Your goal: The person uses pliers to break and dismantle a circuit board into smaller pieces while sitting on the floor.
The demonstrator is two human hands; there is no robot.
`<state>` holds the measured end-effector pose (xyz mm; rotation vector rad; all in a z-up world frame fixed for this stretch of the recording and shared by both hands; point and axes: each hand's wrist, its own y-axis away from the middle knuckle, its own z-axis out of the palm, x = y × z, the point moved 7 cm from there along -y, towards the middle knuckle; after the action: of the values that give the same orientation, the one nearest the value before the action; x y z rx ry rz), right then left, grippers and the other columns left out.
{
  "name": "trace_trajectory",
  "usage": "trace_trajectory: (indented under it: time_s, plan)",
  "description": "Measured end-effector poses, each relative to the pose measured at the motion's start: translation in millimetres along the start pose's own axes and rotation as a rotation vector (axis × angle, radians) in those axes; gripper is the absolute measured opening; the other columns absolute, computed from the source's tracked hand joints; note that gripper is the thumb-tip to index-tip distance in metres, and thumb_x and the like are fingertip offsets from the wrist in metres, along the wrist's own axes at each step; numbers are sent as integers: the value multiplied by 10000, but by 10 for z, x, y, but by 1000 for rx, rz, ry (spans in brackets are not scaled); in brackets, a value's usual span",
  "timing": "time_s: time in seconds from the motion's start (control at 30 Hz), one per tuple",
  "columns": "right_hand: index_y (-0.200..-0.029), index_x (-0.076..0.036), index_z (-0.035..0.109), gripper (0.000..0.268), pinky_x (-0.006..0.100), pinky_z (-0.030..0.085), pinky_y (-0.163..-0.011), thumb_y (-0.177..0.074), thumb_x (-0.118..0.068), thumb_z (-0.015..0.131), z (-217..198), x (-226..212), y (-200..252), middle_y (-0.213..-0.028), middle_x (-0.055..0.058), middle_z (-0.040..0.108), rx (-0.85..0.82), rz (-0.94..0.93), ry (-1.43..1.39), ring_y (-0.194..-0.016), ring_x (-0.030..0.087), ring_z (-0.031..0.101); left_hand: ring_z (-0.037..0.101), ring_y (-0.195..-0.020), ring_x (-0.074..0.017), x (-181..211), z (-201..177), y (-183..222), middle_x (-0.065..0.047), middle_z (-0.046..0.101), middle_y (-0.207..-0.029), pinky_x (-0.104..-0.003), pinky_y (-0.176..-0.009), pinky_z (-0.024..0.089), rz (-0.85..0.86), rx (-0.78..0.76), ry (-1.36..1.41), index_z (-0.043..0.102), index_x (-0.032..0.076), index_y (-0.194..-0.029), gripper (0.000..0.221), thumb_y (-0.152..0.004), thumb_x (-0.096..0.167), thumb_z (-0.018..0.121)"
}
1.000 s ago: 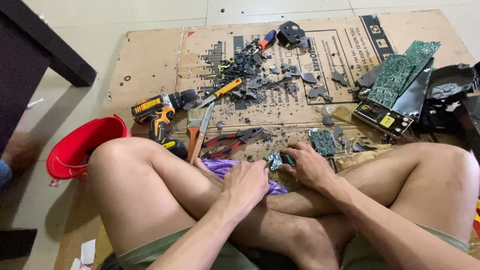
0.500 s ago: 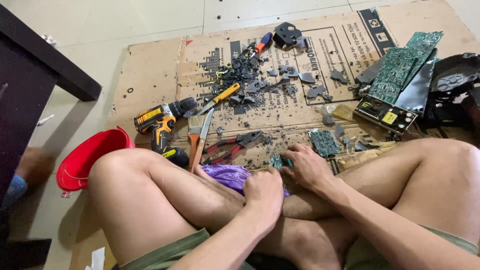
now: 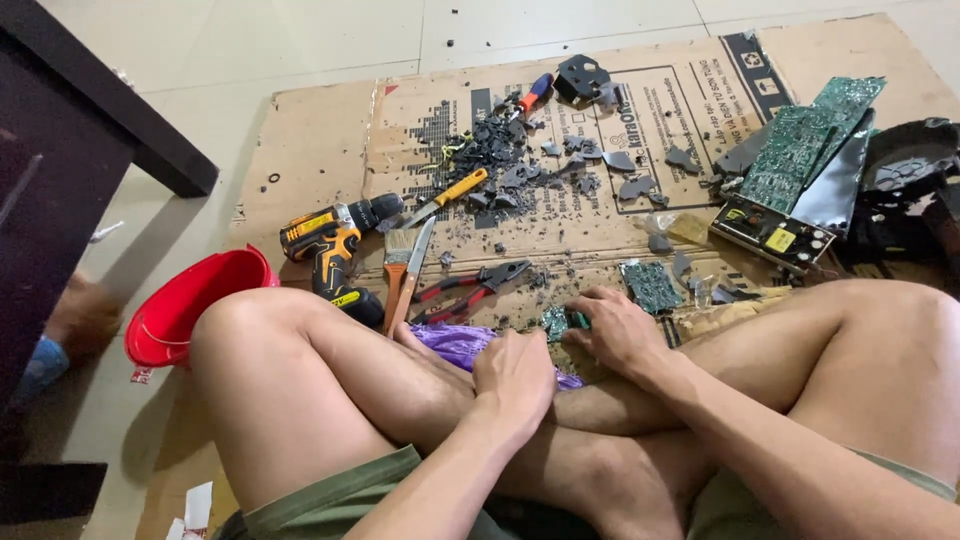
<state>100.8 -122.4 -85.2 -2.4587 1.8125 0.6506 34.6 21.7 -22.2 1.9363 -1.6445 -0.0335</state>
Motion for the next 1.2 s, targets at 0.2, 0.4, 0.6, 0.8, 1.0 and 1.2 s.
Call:
trace_trajectory:
  time_s: [0.2, 0.4, 0.6, 0.8, 1.0, 1.2]
  plan:
    - [-1309, -273, 665, 450, 498, 555, -1008, -885, -423, 692, 70, 85, -23, -1358, 54, 641, -50, 40, -62, -1271, 327, 619, 730, -959, -309, -39, 161, -157, -101, 728, -844, -509, -785, 593, 174, -10, -94, 744, 182, -980, 270, -794, 192, 548]
    - [-1272, -274, 691, 417, 474, 566, -999, -881, -420, 697, 52, 130, -69, -1370, 25, 646, -55, 57, -22, -1265, 294, 629, 589, -594, -257, 95, 216, -79, -163, 592, -810, -415, -484, 551, 320, 134, -97, 630, -5, -1055, 252, -1008, 127, 420]
    - [-1235, -299, 717, 375, 463, 572, -990, -876, -405, 694, 8, 100, -6, -1365, -4, 657, -50, 57, -30, -1261, 279, 633, 721, -867, -269, 90, 145, -67, -111, 691, -772, -425, -781, 570, 317, 372, 220, 736, 64, -877, 125, -929, 74, 623]
    - [-1220, -259, 728, 361, 481, 583, -960, -874, -360, 699, 32, 117, -52, -1356, 22, 666, -3, 19, -9, -1226, 306, 654, 695, -739, -245, 130, 414, -321, -105, 663, -756, -418, -600, 592, 247, 158, -251, 696, 83, -1062, 247, -1026, 252, 520]
    - [-1227, -257, 735, 361, 469, 582, -961, -878, -347, 703, 69, 106, -14, -1367, 29, 660, -30, 41, -20, -1234, 309, 649, 687, -731, -239, -108, 545, -373, -91, 677, -795, -313, -600, 548, 130, 161, 247, 690, 92, -1114, 364, -1054, 317, 411]
    - [-1244, -259, 728, 377, 470, 579, -974, -879, -351, 710, 94, 131, -65, -1363, 33, 663, -20, 40, -25, -1240, 307, 648, 733, -628, -281, 92, 469, -239, -72, 646, -606, -434, -439, 559, 342, 364, -211, 739, 176, -936, 287, -939, 202, 453]
